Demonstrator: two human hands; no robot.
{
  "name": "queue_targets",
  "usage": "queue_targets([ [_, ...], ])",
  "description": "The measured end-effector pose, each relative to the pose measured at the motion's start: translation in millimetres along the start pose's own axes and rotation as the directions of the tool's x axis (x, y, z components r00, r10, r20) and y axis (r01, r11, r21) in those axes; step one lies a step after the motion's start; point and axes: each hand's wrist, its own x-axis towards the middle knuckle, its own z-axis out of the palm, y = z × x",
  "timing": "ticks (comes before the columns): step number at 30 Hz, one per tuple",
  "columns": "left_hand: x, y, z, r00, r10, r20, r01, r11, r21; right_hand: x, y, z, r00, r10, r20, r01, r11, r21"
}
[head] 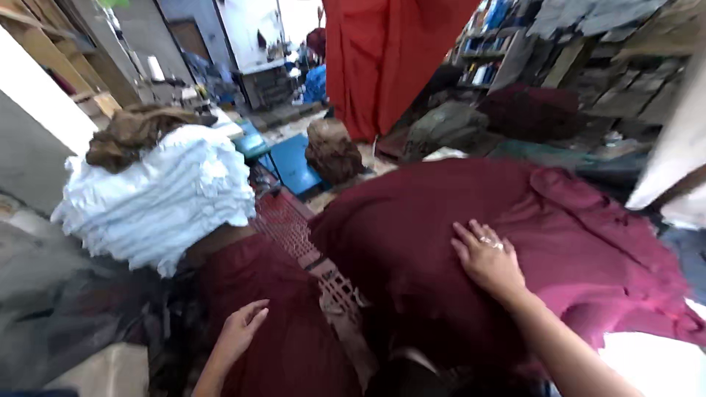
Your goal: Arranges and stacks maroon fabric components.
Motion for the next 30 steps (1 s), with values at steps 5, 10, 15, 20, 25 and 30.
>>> queue_targets([
  [5,-85,-49,47,0.997,-0.078,0.03,0.069,0.975,0.212,-34,-2,-7,0.999,0.0,0.033,0.001,0.999,-0.038],
  [10,-139,-57,131,0.926,-0.134,0.352,0.006,0.94,0.341,-63,-5,-11,0.999,-0.022,0.05,0.025,0.998,-0.061],
  [15,-152,-68,208,0.976,-0.056,0.21,-0.068,0.839,0.54,-93,-5,-16,0.996,-0.039,0.084,0.046,0.995,-0.083],
  [20,-127,-68,223,0.979,-0.01,0.204,-0.102,0.841,0.532,-112,-15,-26,0.994,0.02,0.103,-0.014,0.998,-0.063],
  [25,-91,-49,200,0.929,-0.151,0.338,0.026,0.938,0.346,-150,-70,-2,0.972,-0.218,-0.087,0.23,0.957,0.178],
  [30,-50,-40,136,0.942,-0.195,0.274,0.233,0.966,-0.114,-228,-135,88,0.782,-0.496,0.377,0.305,0.832,0.462],
])
